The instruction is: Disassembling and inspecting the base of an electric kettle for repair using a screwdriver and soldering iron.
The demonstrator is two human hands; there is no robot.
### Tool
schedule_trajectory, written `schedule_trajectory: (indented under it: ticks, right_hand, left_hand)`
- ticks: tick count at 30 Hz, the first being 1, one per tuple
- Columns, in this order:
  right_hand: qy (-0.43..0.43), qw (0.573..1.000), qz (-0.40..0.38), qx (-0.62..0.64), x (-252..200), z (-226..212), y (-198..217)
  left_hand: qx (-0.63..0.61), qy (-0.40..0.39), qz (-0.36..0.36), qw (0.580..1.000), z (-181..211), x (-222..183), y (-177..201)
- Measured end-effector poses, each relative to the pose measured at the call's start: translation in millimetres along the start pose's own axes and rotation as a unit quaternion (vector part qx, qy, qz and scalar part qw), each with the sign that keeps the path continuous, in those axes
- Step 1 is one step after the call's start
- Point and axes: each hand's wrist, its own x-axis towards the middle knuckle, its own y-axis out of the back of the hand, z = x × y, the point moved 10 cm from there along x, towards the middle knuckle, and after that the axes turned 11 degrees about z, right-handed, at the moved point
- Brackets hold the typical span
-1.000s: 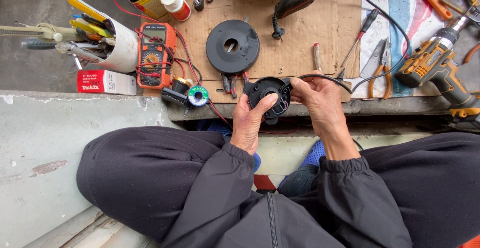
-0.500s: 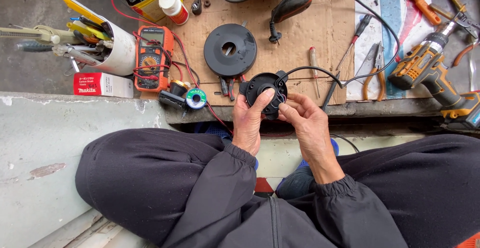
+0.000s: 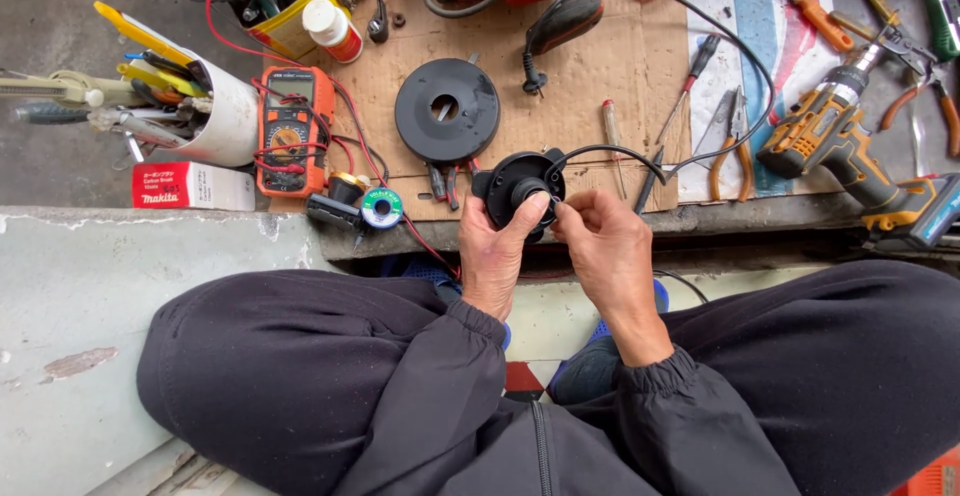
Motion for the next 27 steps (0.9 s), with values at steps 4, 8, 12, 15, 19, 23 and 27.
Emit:
schedule_trajectory:
  ticks: [4, 8, 12, 15, 19, 23, 27]
  right_hand:
    - [0.047, 0.989, -0.014, -0.14, 12.8, 12.8, -1.9]
    - [0.111, 0.97, 0.007, -0.215, 10.0, 5.7, -6.9]
    - [0.173, 0.965, 0.075, -0.18, -1.8, -6.7, -8.4]
    - [0.195, 0.961, 0.12, -0.155, -8.5, -8.9, -5.9]
    - [0.187, 0.962, 0.144, -0.137, -10.1, -9.5, -6.0]
    - [0.035, 0.993, 0.11, 0.001, -4.0, 2.9, -4.5]
    - [-0.086, 0.983, 0.061, 0.149, 4.7, 30.1, -16.3]
  left_hand:
    - [0.019, -0.007, -0.004, 1.0, -5.0, 1.5, 2.9]
    - [0.028, -0.021, 0.001, 0.999, 0.5, -0.1, 1.6]
    - [0.019, -0.026, 0.015, 0.999, 3.6, -1.8, 4.4]
    - [0.01, -0.026, 0.023, 0.999, 5.1, -4.7, 3.6]
    - [0.006, -0.033, 0.024, 0.999, 4.2, -4.8, 0.3]
    - [-0.007, -0.033, 0.029, 0.999, 3.6, -5.4, 2.0]
    - [-0.033, -0.023, 0.027, 0.999, 6.5, -9.1, 1.7]
